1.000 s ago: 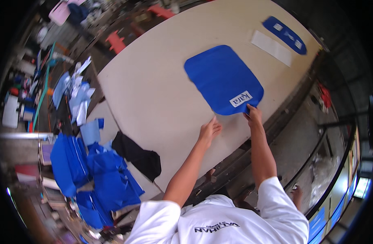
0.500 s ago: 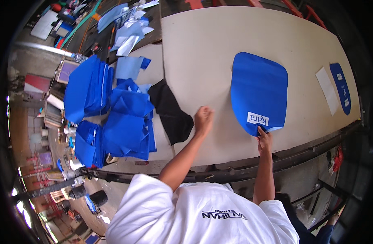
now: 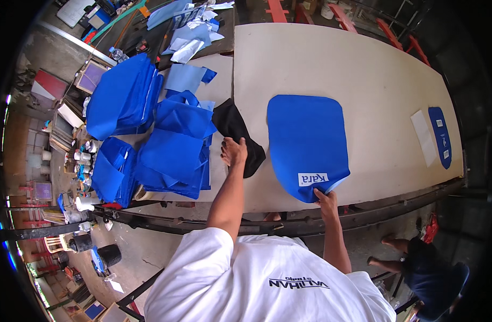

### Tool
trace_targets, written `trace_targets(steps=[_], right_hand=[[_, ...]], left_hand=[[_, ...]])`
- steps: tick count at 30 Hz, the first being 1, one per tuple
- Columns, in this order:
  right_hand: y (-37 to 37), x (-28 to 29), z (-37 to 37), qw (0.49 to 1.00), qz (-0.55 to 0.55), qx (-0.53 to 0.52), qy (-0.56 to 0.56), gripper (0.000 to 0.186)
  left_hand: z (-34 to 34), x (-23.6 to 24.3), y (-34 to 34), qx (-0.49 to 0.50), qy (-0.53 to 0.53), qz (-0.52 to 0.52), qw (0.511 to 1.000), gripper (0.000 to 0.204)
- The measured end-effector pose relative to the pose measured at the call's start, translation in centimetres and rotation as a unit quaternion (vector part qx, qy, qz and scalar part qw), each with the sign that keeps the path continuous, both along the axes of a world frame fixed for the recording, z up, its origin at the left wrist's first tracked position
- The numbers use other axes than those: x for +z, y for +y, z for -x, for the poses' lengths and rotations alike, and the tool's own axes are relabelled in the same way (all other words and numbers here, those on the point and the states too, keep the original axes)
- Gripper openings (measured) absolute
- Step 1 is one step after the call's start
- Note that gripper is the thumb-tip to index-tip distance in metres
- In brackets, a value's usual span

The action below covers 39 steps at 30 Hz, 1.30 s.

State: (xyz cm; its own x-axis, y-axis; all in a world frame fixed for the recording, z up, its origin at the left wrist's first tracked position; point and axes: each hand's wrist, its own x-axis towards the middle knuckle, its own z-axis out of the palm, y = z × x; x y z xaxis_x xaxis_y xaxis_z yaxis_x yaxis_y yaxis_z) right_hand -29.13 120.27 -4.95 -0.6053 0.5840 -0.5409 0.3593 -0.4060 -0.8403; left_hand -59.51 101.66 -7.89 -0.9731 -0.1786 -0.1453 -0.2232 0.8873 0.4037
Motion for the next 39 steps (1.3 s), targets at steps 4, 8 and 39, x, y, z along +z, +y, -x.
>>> trace_targets(steps=[4,8,39], right_hand=[[0.4,-0.7,-1.7,0.999,0.026,-0.04,-0.009,0.022],[0.0,-1.4,-1.3,0.998,0.031,-0.046,-0.023,0.022],[-1.1,-2.7,0.6,0.993,0.023,-0.11,-0.034,0.035]], left_hand=[[1.7,0.5,-0.8,-0.052,0.031,-0.066,0.996,0.016],[5.3,3.9,1.6,-0.119,0.112,-0.19,0.968,0.015],[35.5,9.7,-8.0,-0.055,0.38,-0.019,0.923,0.026]])
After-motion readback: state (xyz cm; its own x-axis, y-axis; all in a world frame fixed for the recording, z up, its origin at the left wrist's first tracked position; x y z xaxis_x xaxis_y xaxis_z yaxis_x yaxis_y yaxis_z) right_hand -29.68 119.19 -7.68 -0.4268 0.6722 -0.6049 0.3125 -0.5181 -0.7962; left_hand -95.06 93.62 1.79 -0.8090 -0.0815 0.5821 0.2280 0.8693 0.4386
